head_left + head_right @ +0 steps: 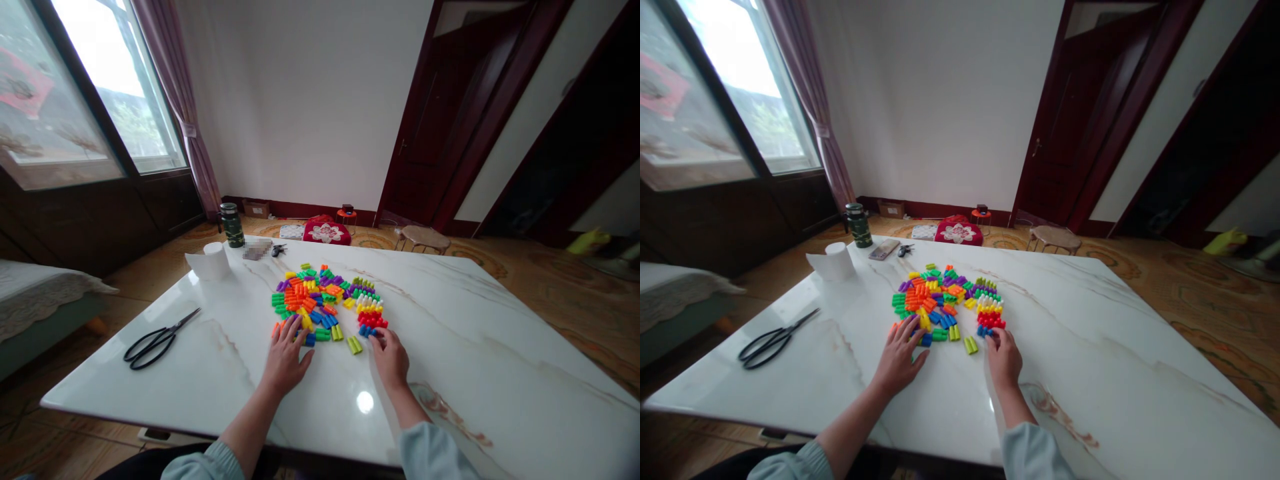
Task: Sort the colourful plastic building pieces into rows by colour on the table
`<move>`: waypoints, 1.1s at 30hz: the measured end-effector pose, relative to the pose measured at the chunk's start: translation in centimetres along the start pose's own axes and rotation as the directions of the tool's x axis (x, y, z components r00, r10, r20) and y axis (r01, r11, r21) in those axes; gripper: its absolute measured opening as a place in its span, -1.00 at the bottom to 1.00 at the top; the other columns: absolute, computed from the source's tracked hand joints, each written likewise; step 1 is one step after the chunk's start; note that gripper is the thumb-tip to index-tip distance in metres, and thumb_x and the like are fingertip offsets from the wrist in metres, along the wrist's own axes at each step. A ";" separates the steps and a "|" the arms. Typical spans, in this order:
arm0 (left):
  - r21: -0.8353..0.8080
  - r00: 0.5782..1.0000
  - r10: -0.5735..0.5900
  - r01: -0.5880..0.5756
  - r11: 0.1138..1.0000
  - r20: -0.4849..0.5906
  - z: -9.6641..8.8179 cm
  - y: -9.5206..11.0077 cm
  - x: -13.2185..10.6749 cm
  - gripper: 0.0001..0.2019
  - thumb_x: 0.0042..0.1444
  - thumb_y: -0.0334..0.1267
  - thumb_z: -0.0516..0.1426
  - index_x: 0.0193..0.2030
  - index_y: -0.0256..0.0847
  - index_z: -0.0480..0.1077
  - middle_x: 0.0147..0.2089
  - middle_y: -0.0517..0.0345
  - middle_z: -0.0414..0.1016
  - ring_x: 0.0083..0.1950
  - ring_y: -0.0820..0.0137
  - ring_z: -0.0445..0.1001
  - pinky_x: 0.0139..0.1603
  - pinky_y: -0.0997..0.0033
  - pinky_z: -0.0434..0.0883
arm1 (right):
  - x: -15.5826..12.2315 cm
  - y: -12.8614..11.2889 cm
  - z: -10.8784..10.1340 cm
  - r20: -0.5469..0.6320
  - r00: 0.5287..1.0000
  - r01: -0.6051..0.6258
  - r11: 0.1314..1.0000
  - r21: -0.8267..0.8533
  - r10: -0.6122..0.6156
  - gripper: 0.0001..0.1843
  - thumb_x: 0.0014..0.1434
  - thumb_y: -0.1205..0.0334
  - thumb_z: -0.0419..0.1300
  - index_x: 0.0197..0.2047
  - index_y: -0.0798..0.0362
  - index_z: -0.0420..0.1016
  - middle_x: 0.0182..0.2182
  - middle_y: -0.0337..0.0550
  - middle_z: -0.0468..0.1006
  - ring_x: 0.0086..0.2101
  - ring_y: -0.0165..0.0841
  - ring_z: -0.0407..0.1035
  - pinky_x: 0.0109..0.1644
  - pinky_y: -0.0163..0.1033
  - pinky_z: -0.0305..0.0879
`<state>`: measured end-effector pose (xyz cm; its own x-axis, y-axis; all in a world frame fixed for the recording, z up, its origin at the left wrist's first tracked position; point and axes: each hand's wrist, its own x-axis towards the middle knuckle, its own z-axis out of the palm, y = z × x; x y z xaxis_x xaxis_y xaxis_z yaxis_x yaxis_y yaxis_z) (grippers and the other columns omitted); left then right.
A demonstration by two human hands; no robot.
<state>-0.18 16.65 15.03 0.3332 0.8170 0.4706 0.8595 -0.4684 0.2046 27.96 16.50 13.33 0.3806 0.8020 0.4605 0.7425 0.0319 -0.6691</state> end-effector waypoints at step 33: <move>-0.047 1.000 -0.020 0.019 0.999 -0.021 -0.9 0.7 0.0 -0.64 0.10 -0.24 0.10 0.07 -0.17 0.37 0.39 -0.06 0.22 0.44 0.06 0.07 0.41 -0.15 0.01 | -2.8 -8.1 3.8 0.274 0.870 0.423 0.906 0.015 -0.411 -0.83 0.11 0.26 0.20 -0.18 0.04 0.46 -0.08 0.00 0.48 -0.03 -0.18 0.37 0.07 -0.09 0.31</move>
<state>0.11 16.02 15.95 0.3075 0.8189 0.4846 0.8465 -0.4680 0.2538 18.75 16.30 15.25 -0.1250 0.8476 0.5157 0.8252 0.3774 -0.4202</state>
